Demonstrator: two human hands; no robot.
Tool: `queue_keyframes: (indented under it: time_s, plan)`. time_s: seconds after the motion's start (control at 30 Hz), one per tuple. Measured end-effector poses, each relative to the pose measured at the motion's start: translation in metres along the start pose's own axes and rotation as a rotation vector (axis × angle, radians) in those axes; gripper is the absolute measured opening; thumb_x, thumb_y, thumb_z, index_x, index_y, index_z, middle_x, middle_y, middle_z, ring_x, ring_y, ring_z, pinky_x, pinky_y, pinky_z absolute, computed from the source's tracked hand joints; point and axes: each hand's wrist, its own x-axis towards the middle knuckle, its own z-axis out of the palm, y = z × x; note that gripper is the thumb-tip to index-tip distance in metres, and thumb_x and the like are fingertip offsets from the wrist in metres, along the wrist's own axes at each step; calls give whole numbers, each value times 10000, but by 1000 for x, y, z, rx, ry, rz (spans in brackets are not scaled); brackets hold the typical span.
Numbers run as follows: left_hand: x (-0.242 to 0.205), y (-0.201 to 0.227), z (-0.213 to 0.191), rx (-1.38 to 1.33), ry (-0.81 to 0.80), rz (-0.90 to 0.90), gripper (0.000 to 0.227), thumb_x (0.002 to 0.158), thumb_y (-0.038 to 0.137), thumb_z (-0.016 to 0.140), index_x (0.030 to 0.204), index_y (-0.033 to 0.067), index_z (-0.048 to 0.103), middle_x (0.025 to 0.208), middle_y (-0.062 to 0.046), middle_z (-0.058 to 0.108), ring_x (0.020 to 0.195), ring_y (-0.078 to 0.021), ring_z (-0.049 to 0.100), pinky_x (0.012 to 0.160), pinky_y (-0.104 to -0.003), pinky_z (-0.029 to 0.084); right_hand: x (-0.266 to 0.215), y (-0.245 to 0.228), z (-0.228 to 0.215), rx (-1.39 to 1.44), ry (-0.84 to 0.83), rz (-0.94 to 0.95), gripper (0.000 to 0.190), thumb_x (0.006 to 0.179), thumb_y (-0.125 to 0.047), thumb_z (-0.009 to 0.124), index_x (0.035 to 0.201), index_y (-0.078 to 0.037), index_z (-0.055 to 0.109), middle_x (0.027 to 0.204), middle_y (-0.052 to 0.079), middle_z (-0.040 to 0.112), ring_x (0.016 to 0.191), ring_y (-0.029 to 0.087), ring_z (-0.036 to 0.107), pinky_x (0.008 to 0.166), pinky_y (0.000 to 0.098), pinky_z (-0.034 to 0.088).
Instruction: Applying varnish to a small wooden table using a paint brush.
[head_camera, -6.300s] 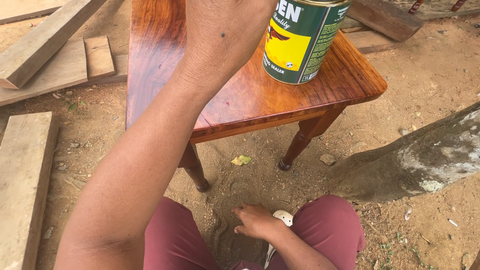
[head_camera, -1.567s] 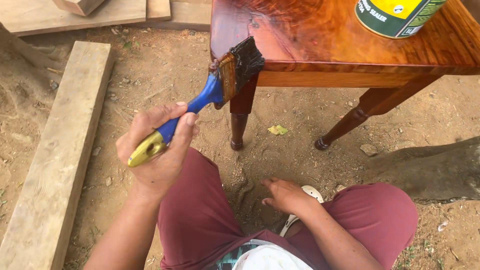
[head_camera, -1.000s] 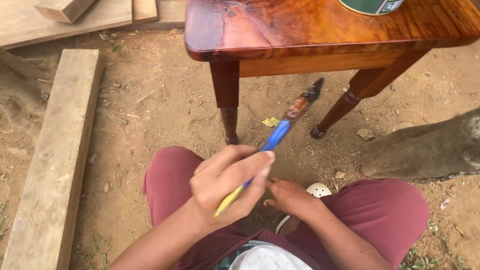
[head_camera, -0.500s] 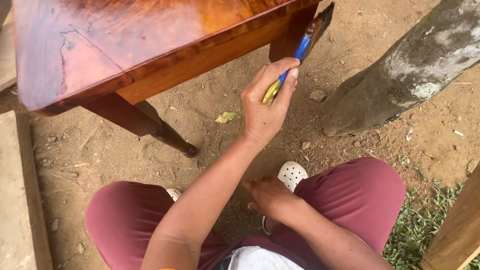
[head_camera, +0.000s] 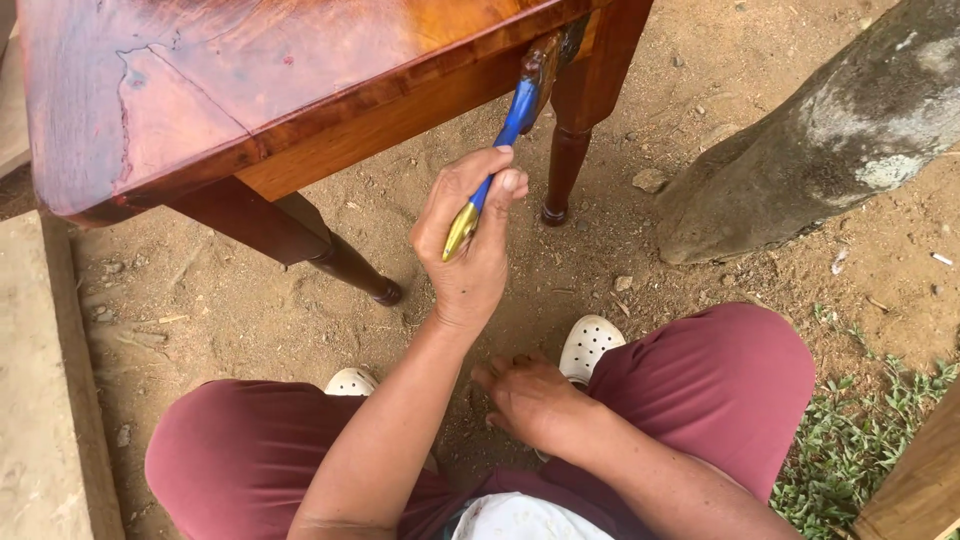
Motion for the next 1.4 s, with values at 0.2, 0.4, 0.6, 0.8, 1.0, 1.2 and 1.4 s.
queue_keyframes:
  time_s: [0.2, 0.4, 0.6, 0.8, 1.0, 1.2, 1.4]
  plan:
    - [-15, 17, -46, -22, 101, -19, 187, 1056, -9, 683, 1241, -26, 662, 1231, -133, 688, 981, -167, 743, 868, -300, 674, 3, -14, -1, -25, -14, -40, 656, 883, -301, 755, 1436, -92, 472, 1285, 179, 571, 1173, 386, 583, 1049, 523, 407]
    - [-32, 47, -106, 65, 208, -56, 176, 1061, -15, 672, 1233, -53, 657, 1189, -160, 692, 966, -185, 752, 863, -312, 674, 10, -34, -6, -49, -56, -117, 684, 887, -298, 739, 1470, -88, 451, 1297, 171, 572, 1167, 377, 588, 1041, 502, 421]
    - [-54, 74, -169, 161, 354, -65, 168, 1065, -30, 658, 1229, -70, 659, 1195, -198, 697, 998, -243, 764, 894, -362, 677, 23, -55, -8, -126, -142, -174, 667, 918, -334, 712, 1471, -79, 437, 1305, 161, 568, 1188, 359, 583, 1056, 493, 415]
    - [-73, 96, -225, 198, 488, -32, 160, 1083, -4, 666, 1234, -50, 639, 1158, -224, 707, 927, -265, 775, 842, -372, 682, 40, -74, -4, -173, -187, -195, 662, 935, -339, 693, 1482, -88, 417, 1344, 148, 550, 1220, 349, 567, 1104, 502, 382]
    - [-97, 123, -241, 262, 526, -32, 157, 1097, -4, 647, 1248, -44, 628, 1164, -234, 706, 932, -274, 770, 852, -392, 686, 51, -84, 1, -199, -265, -191, 694, 948, -359, 679, 1515, -96, 375, 1385, 139, 527, 1280, 332, 545, 1156, 508, 355]
    - [-71, 111, -178, 360, 194, 1, 152, 1009, 6, 728, 1159, -11, 709, 1096, -124, 749, 968, -220, 747, 874, -318, 611, 52, -83, 5, -209, -280, -161, 670, 932, -346, 702, 1489, -124, 403, 1408, 134, 506, 1327, 344, 495, 1164, 556, 323]
    - [-34, 74, -146, 54, 175, -170, 183, 1014, 31, 723, 1188, -24, 727, 1142, -115, 736, 940, -168, 739, 821, -264, 632, 49, -69, 6, -159, -214, -146, 641, 914, -349, 722, 1439, -106, 447, 1382, 132, 524, 1329, 334, 504, 1140, 566, 346]
